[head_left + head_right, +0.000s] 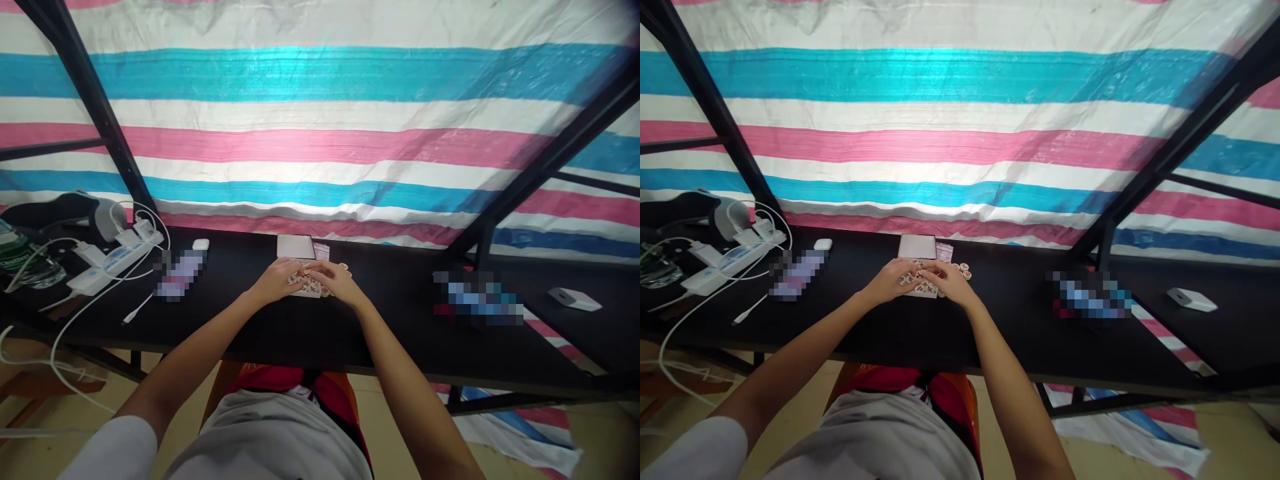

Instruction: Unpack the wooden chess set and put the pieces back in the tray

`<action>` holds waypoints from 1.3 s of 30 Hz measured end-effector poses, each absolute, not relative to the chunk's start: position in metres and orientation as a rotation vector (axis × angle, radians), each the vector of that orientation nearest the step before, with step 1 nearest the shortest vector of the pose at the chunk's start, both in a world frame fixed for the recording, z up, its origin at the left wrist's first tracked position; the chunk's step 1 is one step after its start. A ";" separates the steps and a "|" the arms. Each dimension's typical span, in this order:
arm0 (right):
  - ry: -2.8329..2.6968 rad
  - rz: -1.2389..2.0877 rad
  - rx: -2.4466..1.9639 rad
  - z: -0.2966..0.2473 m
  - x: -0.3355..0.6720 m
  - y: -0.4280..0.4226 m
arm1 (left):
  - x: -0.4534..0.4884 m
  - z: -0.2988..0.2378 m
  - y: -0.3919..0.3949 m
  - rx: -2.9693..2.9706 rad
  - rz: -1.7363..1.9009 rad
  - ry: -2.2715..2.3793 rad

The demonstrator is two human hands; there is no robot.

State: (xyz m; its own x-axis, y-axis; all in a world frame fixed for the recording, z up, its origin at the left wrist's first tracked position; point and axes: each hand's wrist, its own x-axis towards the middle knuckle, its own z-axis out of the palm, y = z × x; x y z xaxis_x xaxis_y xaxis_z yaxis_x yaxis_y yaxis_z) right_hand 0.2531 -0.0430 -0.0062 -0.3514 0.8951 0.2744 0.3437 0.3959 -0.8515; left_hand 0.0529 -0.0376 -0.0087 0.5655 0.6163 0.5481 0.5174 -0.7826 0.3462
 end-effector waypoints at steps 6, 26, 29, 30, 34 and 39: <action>-1.844 0.897 -1.116 -0.007 0.258 -0.038 | 0.053 -0.012 -0.034 2.654 0.995 0.982; -1.635 0.551 -2.112 -0.028 0.348 -0.011 | 0.041 -0.024 -0.010 2.674 0.549 1.223; -1.530 0.391 -1.990 -0.028 0.346 -0.010 | 0.040 -0.024 -0.011 2.692 0.603 1.221; -1.498 0.336 -1.945 -0.028 0.345 -0.011 | 0.040 -0.024 -0.012 2.698 0.624 1.218; -1.573 0.355 -1.951 -0.029 0.337 -0.011 | 0.039 -0.025 -0.014 2.702 0.679 1.216; -1.542 0.269 -1.827 -0.024 0.325 -0.014 | 0.036 -0.025 -0.013 2.709 0.653 1.211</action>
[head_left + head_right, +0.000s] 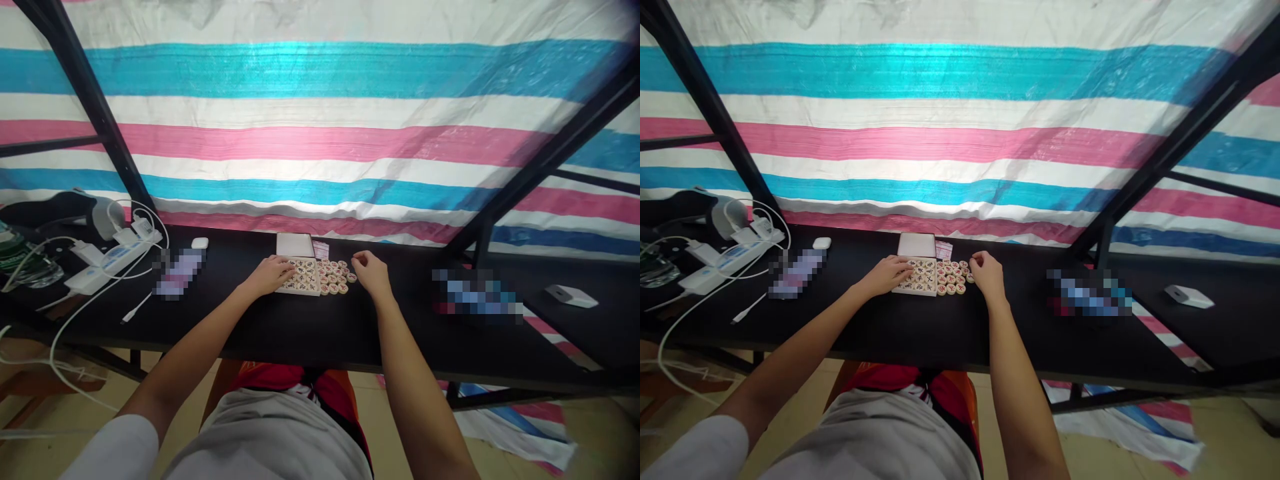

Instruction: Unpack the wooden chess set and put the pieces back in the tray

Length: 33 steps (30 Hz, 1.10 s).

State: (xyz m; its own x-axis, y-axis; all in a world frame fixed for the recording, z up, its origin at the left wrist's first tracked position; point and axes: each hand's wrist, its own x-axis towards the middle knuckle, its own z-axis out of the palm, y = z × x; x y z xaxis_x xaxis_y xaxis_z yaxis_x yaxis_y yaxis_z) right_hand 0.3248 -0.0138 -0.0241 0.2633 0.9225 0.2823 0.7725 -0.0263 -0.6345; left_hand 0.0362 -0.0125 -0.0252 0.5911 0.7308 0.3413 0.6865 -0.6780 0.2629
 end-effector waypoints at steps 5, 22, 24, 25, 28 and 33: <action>-1.587 0.297 -1.560 -0.017 0.304 -0.019 | 0.037 -0.024 -0.010 2.698 0.604 1.233; -1.945 0.802 -1.083 -0.012 0.250 -0.041 | 0.055 -0.007 -0.038 2.696 0.979 0.971; -1.928 0.849 -1.067 -0.013 0.249 -0.041 | 0.054 -0.007 -0.037 2.689 0.982 0.944; -1.920 0.858 -1.064 -0.013 0.249 -0.041 | 0.054 -0.007 -0.037 2.680 0.990 0.936; -1.864 0.779 -1.123 -0.011 0.256 -0.038 | 0.051 -0.008 -0.034 2.617 1.008 0.992; -1.696 0.477 -1.507 -0.009 0.294 -0.027 | 0.041 -0.012 -0.024 2.532 0.883 1.198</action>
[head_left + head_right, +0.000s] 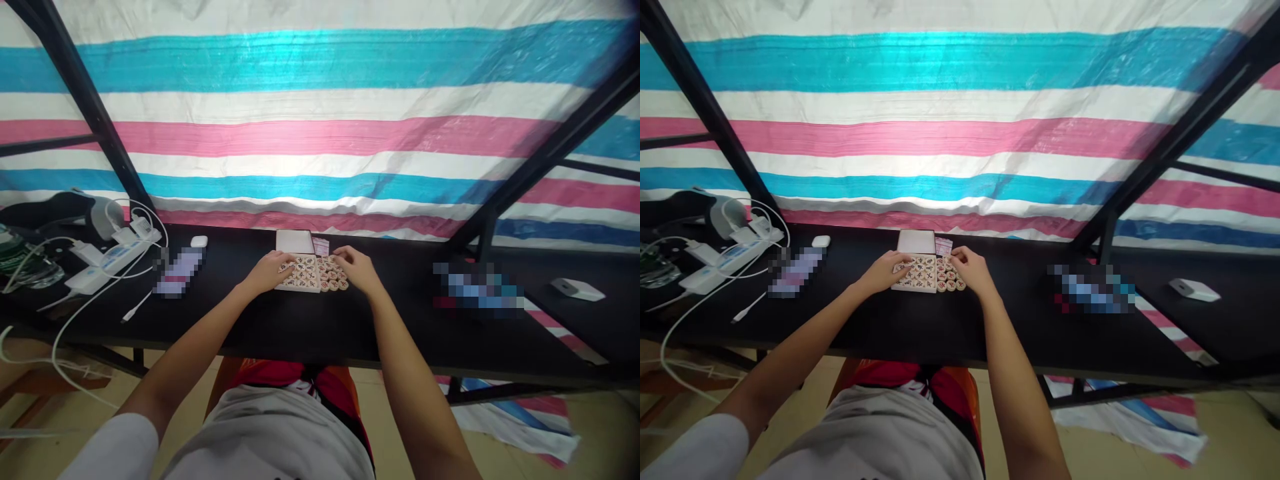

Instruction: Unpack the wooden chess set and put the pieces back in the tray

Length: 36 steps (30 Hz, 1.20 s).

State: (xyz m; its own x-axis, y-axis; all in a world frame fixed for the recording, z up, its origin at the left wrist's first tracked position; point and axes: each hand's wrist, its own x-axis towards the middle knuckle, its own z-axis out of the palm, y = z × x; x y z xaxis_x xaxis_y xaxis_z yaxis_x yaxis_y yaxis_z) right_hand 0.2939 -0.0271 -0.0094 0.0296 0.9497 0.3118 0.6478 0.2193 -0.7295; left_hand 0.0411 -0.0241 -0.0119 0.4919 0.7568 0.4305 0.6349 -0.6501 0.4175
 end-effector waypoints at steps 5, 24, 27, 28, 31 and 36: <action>-1.571 0.363 -1.970 -0.017 0.341 -0.018 | 0.037 -0.014 -0.019 2.568 0.834 1.289; -1.737 0.846 -1.945 -0.034 0.370 -0.017 | 0.038 -0.020 -0.018 2.605 0.797 1.164; -1.638 0.692 -2.046 -0.031 0.364 -0.016 | 0.038 -0.020 -0.018 2.632 0.770 1.176; -1.613 0.606 -2.070 -0.031 0.362 -0.015 | 0.038 -0.021 -0.018 2.644 0.756 1.184; -1.611 0.400 -2.077 -0.031 0.353 -0.010 | 0.038 -0.022 -0.016 2.691 0.711 1.209; -1.604 0.296 -2.043 -0.036 0.345 -0.005 | 0.036 -0.027 -0.011 2.761 0.675 1.149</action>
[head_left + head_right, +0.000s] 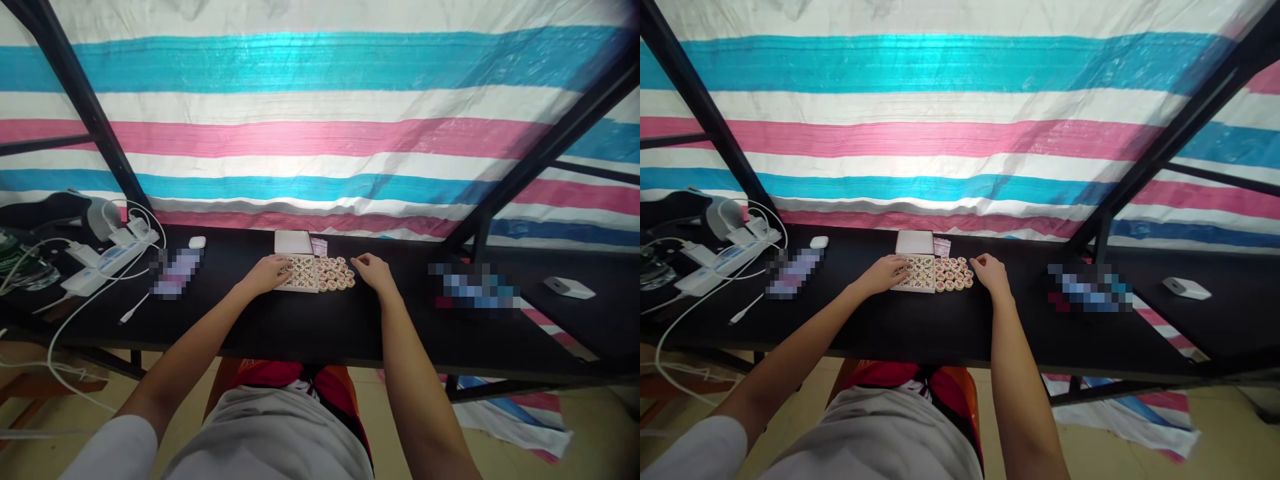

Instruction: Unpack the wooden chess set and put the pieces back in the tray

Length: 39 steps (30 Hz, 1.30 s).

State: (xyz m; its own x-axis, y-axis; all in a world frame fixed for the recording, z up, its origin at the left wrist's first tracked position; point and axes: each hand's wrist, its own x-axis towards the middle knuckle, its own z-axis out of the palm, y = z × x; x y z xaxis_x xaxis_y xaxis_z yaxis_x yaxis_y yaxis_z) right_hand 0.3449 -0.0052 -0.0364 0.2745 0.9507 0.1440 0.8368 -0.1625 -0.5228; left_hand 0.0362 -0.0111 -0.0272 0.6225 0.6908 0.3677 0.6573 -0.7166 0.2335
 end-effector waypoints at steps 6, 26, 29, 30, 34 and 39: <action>-1.512 0.289 -2.008 -0.041 0.344 -0.004 | 0.033 -0.031 -0.007 2.744 0.737 1.320; -1.462 0.438 -1.783 -0.051 0.343 0.001 | 0.031 -0.032 0.002 2.683 0.712 1.528; -1.471 0.445 -1.781 -0.050 0.342 0.000 | 0.032 -0.029 -0.001 2.761 0.638 1.454; -1.480 0.444 -1.782 -0.050 0.341 0.000 | 0.032 -0.028 -0.001 2.785 0.603 1.439; -1.525 0.442 -1.791 -0.051 0.341 0.001 | 0.032 -0.030 -0.002 2.850 0.519 1.443; -1.544 0.456 -1.793 -0.050 0.340 0.001 | 0.033 -0.031 -0.001 2.853 0.566 1.407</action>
